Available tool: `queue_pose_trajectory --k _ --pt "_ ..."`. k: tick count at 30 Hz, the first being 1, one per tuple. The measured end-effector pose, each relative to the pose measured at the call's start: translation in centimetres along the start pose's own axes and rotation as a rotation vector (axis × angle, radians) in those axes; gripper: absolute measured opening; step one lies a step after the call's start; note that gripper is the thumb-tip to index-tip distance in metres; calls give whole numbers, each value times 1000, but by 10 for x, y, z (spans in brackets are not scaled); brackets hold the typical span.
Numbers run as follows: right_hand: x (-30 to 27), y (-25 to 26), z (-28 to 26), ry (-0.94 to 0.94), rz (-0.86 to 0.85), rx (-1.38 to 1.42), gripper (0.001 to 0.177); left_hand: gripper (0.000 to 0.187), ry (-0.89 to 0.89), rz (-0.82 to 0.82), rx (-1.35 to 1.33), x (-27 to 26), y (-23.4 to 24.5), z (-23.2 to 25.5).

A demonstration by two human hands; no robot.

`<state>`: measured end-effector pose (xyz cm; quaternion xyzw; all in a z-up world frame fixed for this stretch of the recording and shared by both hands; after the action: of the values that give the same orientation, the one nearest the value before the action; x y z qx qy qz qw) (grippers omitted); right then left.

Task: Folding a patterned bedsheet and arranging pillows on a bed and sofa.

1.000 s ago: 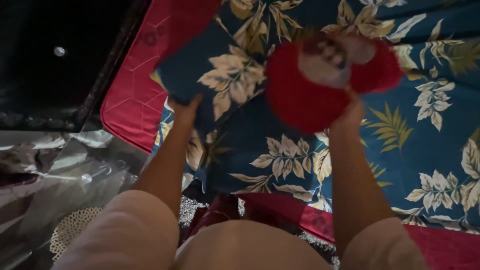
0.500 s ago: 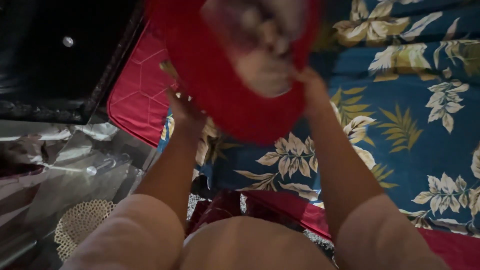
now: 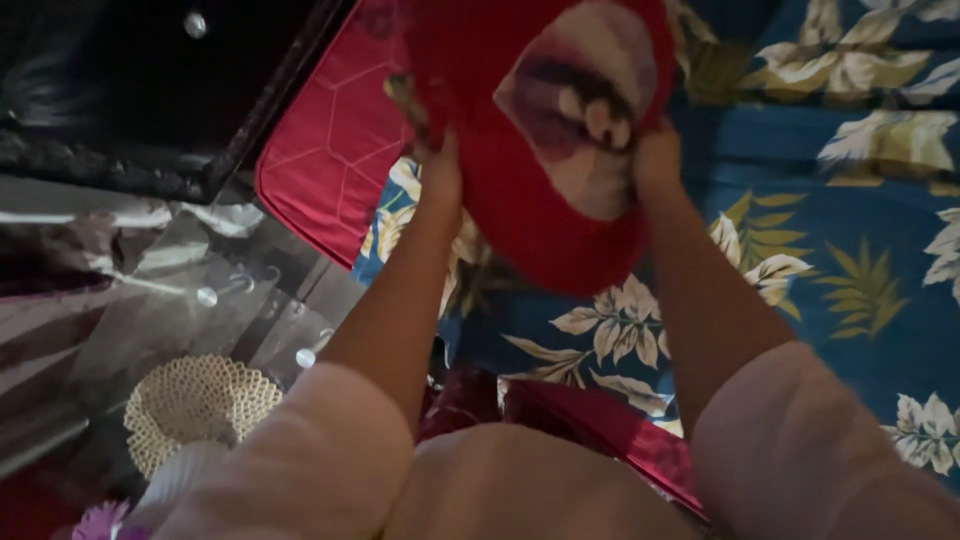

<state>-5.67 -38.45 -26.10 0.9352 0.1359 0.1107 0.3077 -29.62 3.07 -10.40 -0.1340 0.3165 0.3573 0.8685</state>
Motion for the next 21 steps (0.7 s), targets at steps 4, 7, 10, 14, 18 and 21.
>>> queue_pose_trajectory --k 4,7,10,14,18,21 --pt "-52 60 -7 -146 -211 -61 49 88 394 43 -36 -52 -7 47" --pt "-19 19 -173 -531 -187 999 59 94 490 -4 -61 -49 -2 33" --pt "-29 19 -197 -553 -166 930 60 82 391 -147 -209 -30 -3 8" --pt "-29 33 -245 -638 -101 883 65 70 318 -483 -510 -20 -6 -7" --pt "-54 60 -305 -625 -86 842 61 64 280 -466 -506 -77 -4 29" --pt "-68 59 -267 -638 -50 927 62 66 362 -454 -502 -96 -4 30"
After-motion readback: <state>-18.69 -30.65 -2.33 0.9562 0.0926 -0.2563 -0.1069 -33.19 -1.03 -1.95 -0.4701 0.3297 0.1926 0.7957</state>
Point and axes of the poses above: each hand's wrist, its own x-axis towards the middle knuckle, its own y-axis out of the back of the hand, z = x × y, the point moved 6 cm from there along x, towards the middle knuckle, and after that the axes turned 11 degrees about y, right-handed, at the moved point
